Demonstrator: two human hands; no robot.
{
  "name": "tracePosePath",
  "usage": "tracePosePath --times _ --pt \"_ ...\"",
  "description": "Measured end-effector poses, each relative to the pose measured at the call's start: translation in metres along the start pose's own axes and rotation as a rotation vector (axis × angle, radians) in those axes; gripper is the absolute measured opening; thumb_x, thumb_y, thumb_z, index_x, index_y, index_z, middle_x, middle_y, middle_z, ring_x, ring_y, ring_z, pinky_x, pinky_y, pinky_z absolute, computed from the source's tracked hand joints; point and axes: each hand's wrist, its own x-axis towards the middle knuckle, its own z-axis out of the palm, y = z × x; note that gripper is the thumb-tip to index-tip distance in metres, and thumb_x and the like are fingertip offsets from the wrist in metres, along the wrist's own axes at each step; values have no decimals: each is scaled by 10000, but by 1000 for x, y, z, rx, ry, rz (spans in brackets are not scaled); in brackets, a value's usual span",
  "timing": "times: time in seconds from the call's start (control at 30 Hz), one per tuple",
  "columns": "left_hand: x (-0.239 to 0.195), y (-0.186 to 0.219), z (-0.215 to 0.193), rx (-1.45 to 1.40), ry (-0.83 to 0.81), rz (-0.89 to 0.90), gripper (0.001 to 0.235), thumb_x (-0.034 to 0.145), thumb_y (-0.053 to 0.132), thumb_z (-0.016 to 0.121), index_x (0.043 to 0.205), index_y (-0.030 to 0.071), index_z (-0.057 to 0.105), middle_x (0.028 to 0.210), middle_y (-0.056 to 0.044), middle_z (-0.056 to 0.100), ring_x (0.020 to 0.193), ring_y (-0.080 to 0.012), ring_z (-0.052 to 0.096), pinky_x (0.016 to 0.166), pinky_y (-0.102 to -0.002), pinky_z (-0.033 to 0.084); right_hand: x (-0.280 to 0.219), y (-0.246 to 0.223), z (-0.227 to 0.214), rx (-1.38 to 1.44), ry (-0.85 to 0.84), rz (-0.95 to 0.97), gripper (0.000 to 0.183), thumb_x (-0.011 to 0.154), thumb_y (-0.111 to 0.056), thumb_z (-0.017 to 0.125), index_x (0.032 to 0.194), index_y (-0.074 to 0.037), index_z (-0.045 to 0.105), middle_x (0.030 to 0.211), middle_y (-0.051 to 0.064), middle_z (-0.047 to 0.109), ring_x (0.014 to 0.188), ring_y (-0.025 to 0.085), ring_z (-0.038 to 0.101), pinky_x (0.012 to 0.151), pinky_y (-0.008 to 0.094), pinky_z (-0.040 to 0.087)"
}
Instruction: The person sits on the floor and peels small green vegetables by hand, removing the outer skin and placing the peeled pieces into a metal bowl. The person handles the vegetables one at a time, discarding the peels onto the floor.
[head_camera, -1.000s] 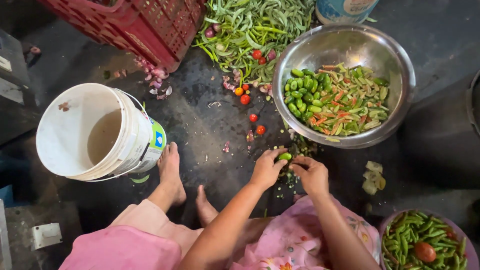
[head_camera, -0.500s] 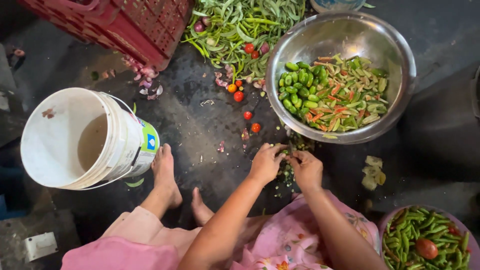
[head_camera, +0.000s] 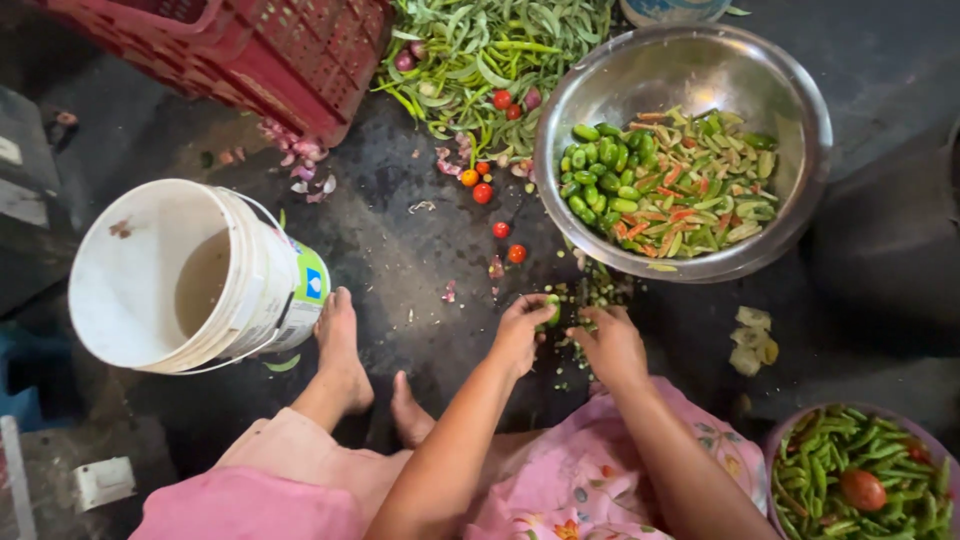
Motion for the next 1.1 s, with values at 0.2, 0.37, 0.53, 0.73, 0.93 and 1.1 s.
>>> tracePosePath --times 0.2,0.37,0.53,0.73,0.93,1.1 --pt "-25 14 19 2 -62 89 336 874 56 694 1174 193 631 978 54 671 827 -85 609 627 -242 471 -2 -22 -6 479 -72 398 295 803 -129 824 1052 2 736 890 104 790 664 133 689 629 298 558" --pt "-32 23 23 197 -183 219 288 935 65 704 1222 88 697 1001 6 723 816 -68 640 647 -228 511 3 -8 3 534 25 396 287 806 -58 827 1064 36 745 898 99 791 699 108 694 655 266 566" --pt "-33 23 23 364 -137 309 292 937 68 725 1228 55 706 959 -22 728 739 -65 623 645 -231 531 9 8 14 744 3 389 380 802 -27 772 1174 -8 694 919 54 773 713 87 698 673 257 580" --pt "-43 37 41 446 -10 445 287 874 80 758 1158 58 728 1109 -11 718 764 -72 662 672 -245 564 11 11 12 304 134 126 251 771 -78 850 991 7 765 944 113 771 809 191 747 741 318 575" --pt "-33 29 41 614 153 407 292 870 123 780 1155 72 747 1022 -94 759 753 -95 697 717 -267 565 20 10 13 91 79 72 263 793 -213 849 969 -34 771 932 149 731 809 328 710 712 410 552" --pt "1 5 33 434 141 355 253 938 108 732 1185 54 734 1067 -94 777 892 -102 693 803 -255 548 28 4 5 -35 -21 80 290 817 -255 832 1001 -43 756 973 160 721 896 378 685 753 460 547"
